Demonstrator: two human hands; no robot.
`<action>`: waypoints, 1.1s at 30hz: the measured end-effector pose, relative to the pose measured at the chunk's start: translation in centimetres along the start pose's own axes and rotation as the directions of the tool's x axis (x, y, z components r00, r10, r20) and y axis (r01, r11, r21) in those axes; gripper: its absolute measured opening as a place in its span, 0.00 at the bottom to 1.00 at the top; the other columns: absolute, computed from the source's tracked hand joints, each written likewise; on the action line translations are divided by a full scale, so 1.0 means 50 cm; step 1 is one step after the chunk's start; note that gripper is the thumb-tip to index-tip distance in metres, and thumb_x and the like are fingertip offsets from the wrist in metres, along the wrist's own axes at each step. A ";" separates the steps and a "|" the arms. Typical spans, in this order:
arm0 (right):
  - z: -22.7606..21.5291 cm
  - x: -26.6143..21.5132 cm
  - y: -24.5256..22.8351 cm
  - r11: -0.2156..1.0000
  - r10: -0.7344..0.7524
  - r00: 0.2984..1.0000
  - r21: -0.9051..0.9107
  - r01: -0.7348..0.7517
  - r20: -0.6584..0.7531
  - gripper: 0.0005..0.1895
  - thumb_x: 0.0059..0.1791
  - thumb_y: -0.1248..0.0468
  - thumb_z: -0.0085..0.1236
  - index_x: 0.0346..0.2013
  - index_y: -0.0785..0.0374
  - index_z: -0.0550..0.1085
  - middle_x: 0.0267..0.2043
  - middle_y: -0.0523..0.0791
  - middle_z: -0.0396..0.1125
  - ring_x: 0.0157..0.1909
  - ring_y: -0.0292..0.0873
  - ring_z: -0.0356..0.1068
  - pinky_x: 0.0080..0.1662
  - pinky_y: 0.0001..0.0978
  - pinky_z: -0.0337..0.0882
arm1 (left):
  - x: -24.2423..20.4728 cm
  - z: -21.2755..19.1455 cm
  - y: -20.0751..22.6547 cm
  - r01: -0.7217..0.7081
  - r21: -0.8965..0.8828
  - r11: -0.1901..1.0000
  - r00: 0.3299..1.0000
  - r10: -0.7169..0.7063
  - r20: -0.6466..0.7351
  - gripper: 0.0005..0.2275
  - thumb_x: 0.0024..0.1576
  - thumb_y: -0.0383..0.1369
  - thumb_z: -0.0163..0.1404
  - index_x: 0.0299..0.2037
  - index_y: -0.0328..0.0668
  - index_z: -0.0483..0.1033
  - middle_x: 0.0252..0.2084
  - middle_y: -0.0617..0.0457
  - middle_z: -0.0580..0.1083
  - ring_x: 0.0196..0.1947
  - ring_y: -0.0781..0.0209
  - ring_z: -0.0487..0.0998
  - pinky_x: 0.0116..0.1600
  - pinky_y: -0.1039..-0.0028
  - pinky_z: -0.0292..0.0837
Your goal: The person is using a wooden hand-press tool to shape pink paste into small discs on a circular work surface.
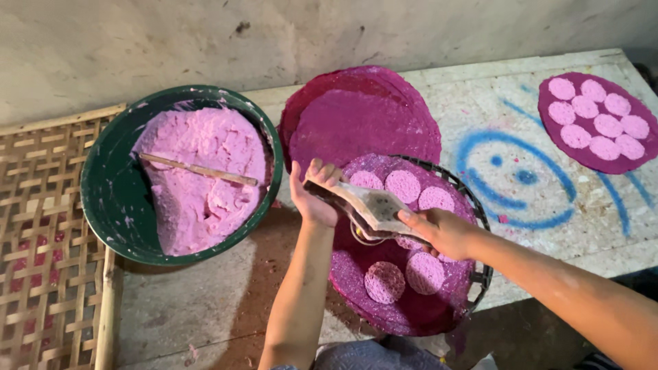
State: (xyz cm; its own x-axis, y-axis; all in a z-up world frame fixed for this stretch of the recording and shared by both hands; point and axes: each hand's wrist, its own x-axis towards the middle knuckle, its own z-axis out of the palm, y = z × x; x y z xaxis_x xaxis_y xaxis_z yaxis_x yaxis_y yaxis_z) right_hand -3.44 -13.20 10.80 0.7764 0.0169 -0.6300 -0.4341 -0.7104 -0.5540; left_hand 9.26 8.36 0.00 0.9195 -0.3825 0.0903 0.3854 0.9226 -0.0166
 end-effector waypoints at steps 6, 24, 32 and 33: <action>-0.019 -0.011 0.010 0.989 0.134 0.990 -0.067 -0.131 0.047 0.39 0.52 0.33 0.29 0.37 0.61 0.79 0.20 0.46 0.67 0.23 0.42 0.69 0.32 0.37 0.72 | -0.008 -0.030 -0.046 0.003 -0.020 1.000 0.997 -0.005 -0.083 0.14 0.59 0.49 0.41 0.30 0.51 0.64 0.25 0.61 0.61 0.27 0.65 0.65 0.45 0.65 0.67; 0.043 0.047 0.036 0.993 -0.029 0.993 -0.119 0.015 -0.118 0.40 0.54 0.35 0.24 0.39 0.61 0.79 0.16 0.42 0.60 0.20 0.40 0.63 0.27 0.40 0.64 | 0.038 0.007 -0.002 -0.011 0.141 0.990 0.981 0.038 -0.189 0.15 0.57 0.48 0.40 0.24 0.51 0.61 0.18 0.61 0.57 0.20 0.65 0.58 0.30 0.71 0.55; -0.001 0.044 0.053 0.965 -0.026 0.980 -0.259 -0.027 -0.199 0.40 0.54 0.34 0.27 0.31 0.63 0.77 0.16 0.46 0.61 0.21 0.45 0.65 0.31 0.45 0.66 | 0.056 0.010 -0.051 -0.048 0.035 0.998 0.933 0.057 -0.355 0.14 0.56 0.47 0.39 0.23 0.52 0.60 0.18 0.60 0.58 0.19 0.64 0.58 0.29 0.71 0.54; -0.001 0.046 0.055 0.965 -0.067 0.967 -0.262 0.000 -0.247 0.39 0.53 0.34 0.29 0.31 0.62 0.78 0.16 0.47 0.63 0.22 0.46 0.67 0.32 0.45 0.65 | 0.062 0.009 -0.049 -0.054 0.031 0.998 0.945 0.061 -0.320 0.14 0.57 0.47 0.39 0.23 0.52 0.61 0.18 0.60 0.58 0.19 0.65 0.58 0.29 0.71 0.53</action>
State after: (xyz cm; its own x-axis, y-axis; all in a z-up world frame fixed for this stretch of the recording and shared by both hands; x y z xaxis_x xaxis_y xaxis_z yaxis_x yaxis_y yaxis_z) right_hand -2.80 -15.14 7.87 0.8924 -0.1101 -0.4376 -0.2993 -0.8701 -0.3916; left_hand 11.15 4.95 0.78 0.9174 -0.3216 -0.2343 0.3331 0.9429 0.0098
